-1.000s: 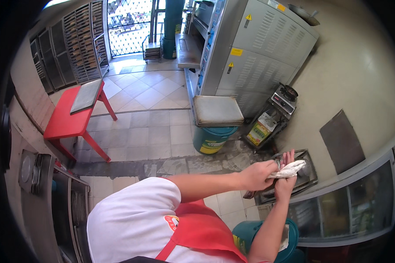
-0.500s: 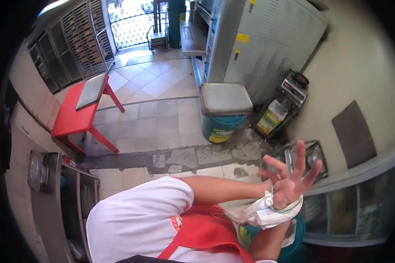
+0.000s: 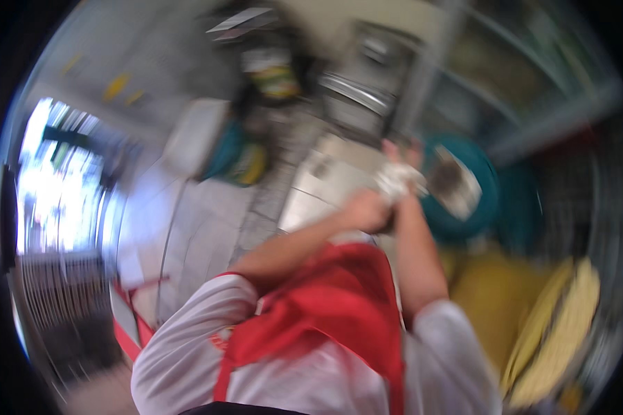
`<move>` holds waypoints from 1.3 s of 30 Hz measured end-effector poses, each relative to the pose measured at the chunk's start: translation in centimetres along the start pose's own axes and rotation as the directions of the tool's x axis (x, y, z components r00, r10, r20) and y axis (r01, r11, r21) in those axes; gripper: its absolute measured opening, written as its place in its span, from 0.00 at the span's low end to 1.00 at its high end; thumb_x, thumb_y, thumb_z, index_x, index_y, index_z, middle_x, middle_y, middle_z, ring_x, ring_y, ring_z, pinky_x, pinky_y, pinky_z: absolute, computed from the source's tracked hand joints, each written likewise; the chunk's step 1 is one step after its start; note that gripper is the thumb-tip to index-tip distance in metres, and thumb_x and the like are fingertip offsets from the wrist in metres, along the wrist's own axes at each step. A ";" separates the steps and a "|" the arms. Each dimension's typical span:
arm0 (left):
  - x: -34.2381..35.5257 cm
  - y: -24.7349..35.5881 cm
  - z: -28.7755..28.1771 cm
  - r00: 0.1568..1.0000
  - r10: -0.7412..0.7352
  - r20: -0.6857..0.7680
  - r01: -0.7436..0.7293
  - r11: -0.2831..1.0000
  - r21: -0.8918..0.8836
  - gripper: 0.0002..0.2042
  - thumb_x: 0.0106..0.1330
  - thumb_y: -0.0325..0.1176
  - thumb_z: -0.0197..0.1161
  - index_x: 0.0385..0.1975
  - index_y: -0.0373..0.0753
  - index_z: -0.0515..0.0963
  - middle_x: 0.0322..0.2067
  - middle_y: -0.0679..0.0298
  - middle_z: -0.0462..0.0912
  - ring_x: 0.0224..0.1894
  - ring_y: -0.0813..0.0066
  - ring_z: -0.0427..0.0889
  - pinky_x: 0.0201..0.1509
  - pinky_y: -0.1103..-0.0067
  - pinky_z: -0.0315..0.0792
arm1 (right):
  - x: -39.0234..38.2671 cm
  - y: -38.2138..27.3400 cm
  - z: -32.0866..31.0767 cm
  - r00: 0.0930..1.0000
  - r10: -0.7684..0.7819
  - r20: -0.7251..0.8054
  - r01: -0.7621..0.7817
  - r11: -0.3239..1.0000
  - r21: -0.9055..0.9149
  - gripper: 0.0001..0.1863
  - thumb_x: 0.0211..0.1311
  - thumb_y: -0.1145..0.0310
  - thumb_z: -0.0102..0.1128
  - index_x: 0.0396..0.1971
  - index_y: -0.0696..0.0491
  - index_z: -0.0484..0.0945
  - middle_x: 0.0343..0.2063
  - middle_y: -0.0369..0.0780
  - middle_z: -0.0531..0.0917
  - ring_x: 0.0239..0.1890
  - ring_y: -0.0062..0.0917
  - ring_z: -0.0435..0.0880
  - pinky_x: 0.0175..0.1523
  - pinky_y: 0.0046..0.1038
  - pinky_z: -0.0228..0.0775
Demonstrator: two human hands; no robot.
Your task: The person prepares bread by placing pieces of dough onto a tray, filling pieces of dough with cheese, rolling them into cylinders, and placing them onto trays, then carries two trays across the bakery and places them into a large commercial proofer before wiping their hands with a cloth.
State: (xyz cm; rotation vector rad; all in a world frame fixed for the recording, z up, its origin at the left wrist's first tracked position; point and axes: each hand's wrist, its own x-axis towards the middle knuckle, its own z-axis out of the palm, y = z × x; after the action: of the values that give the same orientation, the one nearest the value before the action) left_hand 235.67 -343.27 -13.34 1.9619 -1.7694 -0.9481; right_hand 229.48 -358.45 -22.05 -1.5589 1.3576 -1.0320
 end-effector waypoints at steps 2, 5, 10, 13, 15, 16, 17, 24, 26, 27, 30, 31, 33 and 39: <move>2.7 -3.1 2.7 0.995 0.081 0.056 -0.078 0.996 -0.042 0.19 0.75 0.47 0.56 0.36 0.36 0.86 0.33 0.41 0.87 0.37 0.40 0.88 0.44 0.52 0.80 | -1.0 5.7 0.1 0.915 0.402 0.003 -0.397 0.905 -0.155 0.61 0.57 0.21 0.62 0.77 0.55 0.63 0.74 0.54 0.68 0.77 0.48 0.64 0.81 0.42 0.54; 4.3 -1.4 4.5 0.961 0.077 0.265 -0.096 0.994 0.059 0.19 0.75 0.48 0.61 0.47 0.37 0.84 0.40 0.40 0.87 0.45 0.37 0.87 0.52 0.52 0.80 | -0.9 11.4 -2.2 0.629 0.760 -0.166 -0.777 0.619 -0.114 0.68 0.46 0.14 0.62 0.79 0.49 0.59 0.72 0.62 0.66 0.74 0.60 0.66 0.77 0.52 0.59; 8.0 -1.2 3.6 0.962 0.131 0.239 -0.097 0.984 -0.150 0.29 0.71 0.55 0.68 0.63 0.39 0.79 0.57 0.49 0.83 0.58 0.49 0.82 0.63 0.61 0.77 | 3.5 26.4 -9.5 0.396 0.778 -0.487 -0.763 0.574 0.297 0.59 0.48 0.27 0.73 0.64 0.66 0.75 0.55 0.62 0.84 0.56 0.52 0.86 0.63 0.45 0.74; 3.3 -9.9 3.8 0.969 -0.239 0.058 0.246 0.945 -0.217 0.29 0.72 0.53 0.69 0.63 0.38 0.78 0.58 0.50 0.83 0.55 0.53 0.84 0.61 0.63 0.79 | 6.0 23.6 -8.9 0.314 0.942 0.121 -0.912 0.263 0.315 0.42 0.55 0.43 0.79 0.55 0.66 0.79 0.54 0.58 0.85 0.57 0.47 0.86 0.62 0.42 0.75; -0.7 -12.4 2.7 0.924 -0.371 0.093 0.381 0.917 -0.123 0.29 0.70 0.53 0.68 0.61 0.37 0.79 0.54 0.47 0.85 0.55 0.49 0.85 0.62 0.62 0.78 | 5.7 25.7 -9.1 0.425 0.886 0.187 -0.884 0.363 0.295 0.41 0.56 0.45 0.78 0.55 0.66 0.79 0.53 0.58 0.85 0.55 0.47 0.86 0.61 0.42 0.75; -2.9 -14.1 1.1 0.903 -0.409 0.133 0.421 0.904 -0.077 0.28 0.71 0.53 0.67 0.60 0.37 0.80 0.52 0.48 0.86 0.55 0.48 0.85 0.62 0.62 0.78 | 5.8 26.1 -9.1 0.471 0.862 0.184 -0.869 0.419 0.261 0.40 0.56 0.46 0.77 0.56 0.66 0.80 0.53 0.58 0.86 0.55 0.48 0.86 0.61 0.42 0.75; -5.5 -15.5 -0.1 0.889 -0.439 0.133 0.448 0.892 -0.053 0.27 0.71 0.53 0.66 0.59 0.37 0.80 0.50 0.47 0.87 0.56 0.47 0.85 0.62 0.60 0.78 | 5.6 26.8 -9.7 0.513 0.844 0.155 -0.853 0.481 0.204 0.40 0.56 0.47 0.77 0.56 0.66 0.80 0.52 0.58 0.86 0.54 0.48 0.86 0.61 0.43 0.75; -19.5 -22.9 -0.3 0.682 -0.712 -0.167 0.619 0.684 -0.386 0.24 0.72 0.48 0.65 0.58 0.34 0.82 0.51 0.49 0.89 0.54 0.51 0.88 0.61 0.62 0.80 | 12.3 18.2 -10.8 0.892 0.304 -0.336 -0.404 0.868 -0.288 0.36 0.56 0.53 0.74 0.57 0.67 0.80 0.48 0.58 0.88 0.50 0.51 0.88 0.58 0.45 0.76; -20.6 -22.9 -1.6 0.605 -0.744 -0.284 0.532 0.643 -0.551 0.23 0.73 0.46 0.66 0.58 0.34 0.82 0.51 0.49 0.89 0.54 0.53 0.89 0.60 0.63 0.81 | 14.0 14.7 -6.6 0.989 -0.130 -0.073 0.101 0.944 -0.313 0.29 0.57 0.68 0.67 0.58 0.67 0.78 0.51 0.57 0.85 0.54 0.53 0.84 0.61 0.44 0.74; -20.6 -22.8 -3.6 0.582 -0.739 -0.338 0.465 0.644 -0.607 0.23 0.73 0.46 0.66 0.58 0.34 0.83 0.52 0.49 0.89 0.54 0.55 0.89 0.60 0.64 0.81 | 13.9 12.5 -4.0 0.970 -0.242 0.023 0.239 0.932 -0.272 0.26 0.56 0.72 0.65 0.55 0.67 0.78 0.50 0.57 0.83 0.54 0.53 0.82 0.63 0.45 0.72; -23.0 -21.3 -9.0 0.557 -0.749 -0.359 0.083 0.480 -0.873 0.21 0.76 0.43 0.67 0.57 0.33 0.83 0.50 0.56 0.90 0.54 0.64 0.88 0.63 0.70 0.79 | 5.9 -2.4 5.7 0.703 -0.568 0.428 0.626 0.780 0.007 0.25 0.49 0.79 0.57 0.51 0.66 0.77 0.51 0.58 0.77 0.57 0.57 0.75 0.68 0.49 0.65; -23.4 -21.8 -10.1 0.621 -0.684 -0.383 -0.188 0.344 -0.920 0.23 0.78 0.45 0.64 0.61 0.32 0.81 0.55 0.56 0.87 0.57 0.65 0.87 0.67 0.69 0.77 | 2.5 -6.6 8.8 0.526 -0.715 0.461 0.809 0.587 -0.014 0.25 0.48 0.78 0.58 0.51 0.65 0.77 0.51 0.57 0.77 0.56 0.57 0.75 0.66 0.50 0.65; -25.2 -21.7 -14.1 0.714 -0.603 -0.356 -0.435 0.017 -0.900 0.34 0.77 0.50 0.66 0.73 0.33 0.68 0.67 0.55 0.78 0.67 0.65 0.79 0.71 0.67 0.73 | -6.3 -14.8 15.0 0.481 -0.532 0.696 0.652 0.749 0.122 0.21 0.47 0.77 0.62 0.46 0.63 0.79 0.53 0.57 0.78 0.55 0.58 0.77 0.64 0.48 0.68; -38.1 -30.5 -17.6 0.029 -0.968 -0.251 -0.711 0.156 -0.686 0.13 0.61 0.23 0.72 0.45 0.28 0.83 0.40 0.56 0.88 0.38 0.65 0.90 0.39 0.68 0.84 | -31.7 -28.6 31.8 -0.605 -0.576 0.550 0.626 0.084 0.776 0.18 0.45 0.82 0.64 0.40 0.54 0.80 0.56 0.48 0.81 0.59 0.51 0.78 0.64 0.48 0.72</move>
State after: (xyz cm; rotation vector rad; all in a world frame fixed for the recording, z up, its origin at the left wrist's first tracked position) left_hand 269.93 -304.38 -10.64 1.0061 0.4734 -0.1523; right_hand 266.08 -322.36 -8.25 -2.4703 -1.1352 -0.2244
